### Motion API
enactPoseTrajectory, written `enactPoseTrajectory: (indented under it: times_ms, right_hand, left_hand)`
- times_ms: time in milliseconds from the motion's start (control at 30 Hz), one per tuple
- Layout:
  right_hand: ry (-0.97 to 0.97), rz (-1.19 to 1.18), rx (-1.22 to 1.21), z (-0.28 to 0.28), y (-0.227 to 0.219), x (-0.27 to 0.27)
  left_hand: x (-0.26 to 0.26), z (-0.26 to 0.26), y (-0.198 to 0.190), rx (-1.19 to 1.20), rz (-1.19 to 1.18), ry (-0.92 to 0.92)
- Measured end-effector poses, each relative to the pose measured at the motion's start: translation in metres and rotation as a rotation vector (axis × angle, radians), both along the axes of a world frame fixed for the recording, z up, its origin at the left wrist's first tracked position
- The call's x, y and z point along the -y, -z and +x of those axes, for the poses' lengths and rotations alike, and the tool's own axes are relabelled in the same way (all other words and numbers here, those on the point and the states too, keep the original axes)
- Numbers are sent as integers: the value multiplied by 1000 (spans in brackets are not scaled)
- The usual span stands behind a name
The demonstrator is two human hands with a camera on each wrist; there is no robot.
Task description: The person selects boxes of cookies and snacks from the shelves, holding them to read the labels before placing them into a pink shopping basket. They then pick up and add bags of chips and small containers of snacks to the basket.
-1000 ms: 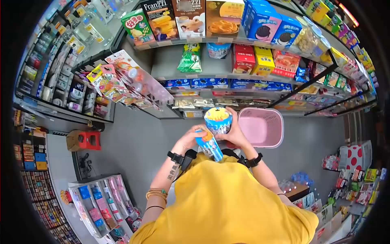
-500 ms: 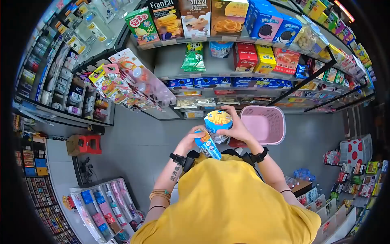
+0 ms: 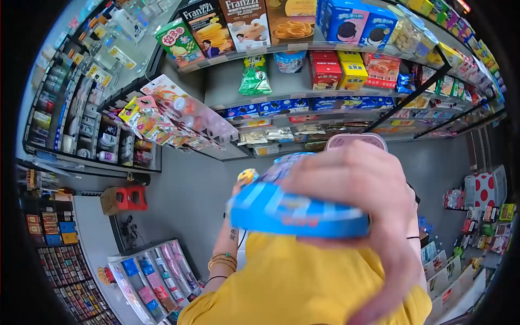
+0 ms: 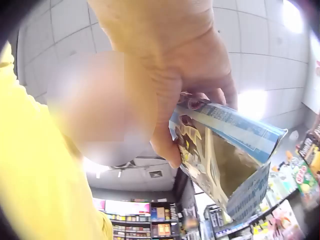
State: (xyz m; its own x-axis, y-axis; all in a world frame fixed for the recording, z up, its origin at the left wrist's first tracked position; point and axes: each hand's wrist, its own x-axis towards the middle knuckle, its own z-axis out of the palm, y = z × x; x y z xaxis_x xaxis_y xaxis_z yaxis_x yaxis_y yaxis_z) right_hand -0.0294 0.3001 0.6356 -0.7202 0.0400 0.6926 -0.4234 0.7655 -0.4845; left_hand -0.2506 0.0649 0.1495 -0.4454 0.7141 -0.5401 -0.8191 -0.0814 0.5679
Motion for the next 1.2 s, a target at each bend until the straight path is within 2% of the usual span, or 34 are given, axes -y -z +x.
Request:
enactPoseTrajectory:
  times_ms: [100, 200, 267, 400, 700, 800, 900, 933, 967, 1000, 1067, 1200]
  right_hand:
    - [44, -94, -3, -2, -28, 22]
    - [80, -157, 146, -2, -46, 31]
    - [109, -185, 201, -3, -48, 35]
    - [179, -222, 163, -11, -47, 47]
    - [-4, -57, 55, -11, -30, 28]
    - [-168, 8, -27, -23, -12, 4]
    - [-214, -22, 99, -37, 25, -11]
    - [-169, -135, 211, -36, 42, -7]
    - [-127, -124, 356, -37, 59, -8]
    - [-73, -109, 506, -37, 76, -11]
    - [-42, -182, 601, -38, 116, -16]
    - [52, -256, 717, -20, 168, -34]
  left_hand:
    - [38, 4, 31, 23, -101, -64]
    - [65, 5, 56, 43, -179, -111]
    - [80, 8, 69, 46, -227, -132]
    - [100, 8, 90, 39, -309, -151]
    - [121, 7, 124, 39, -404, -197]
    - [126, 3, 132, 44, -416, -207]
    - [124, 2, 150, 20, -411, -188]
    - [126, 2, 155, 9, -420, -195]
    - [120, 9, 152, -83, -452, -296]
    - [117, 11, 149, -68, -525, -336]
    - [114, 9, 146, -21, -670, -383]
    - [120, 4, 146, -81, -548, -347]
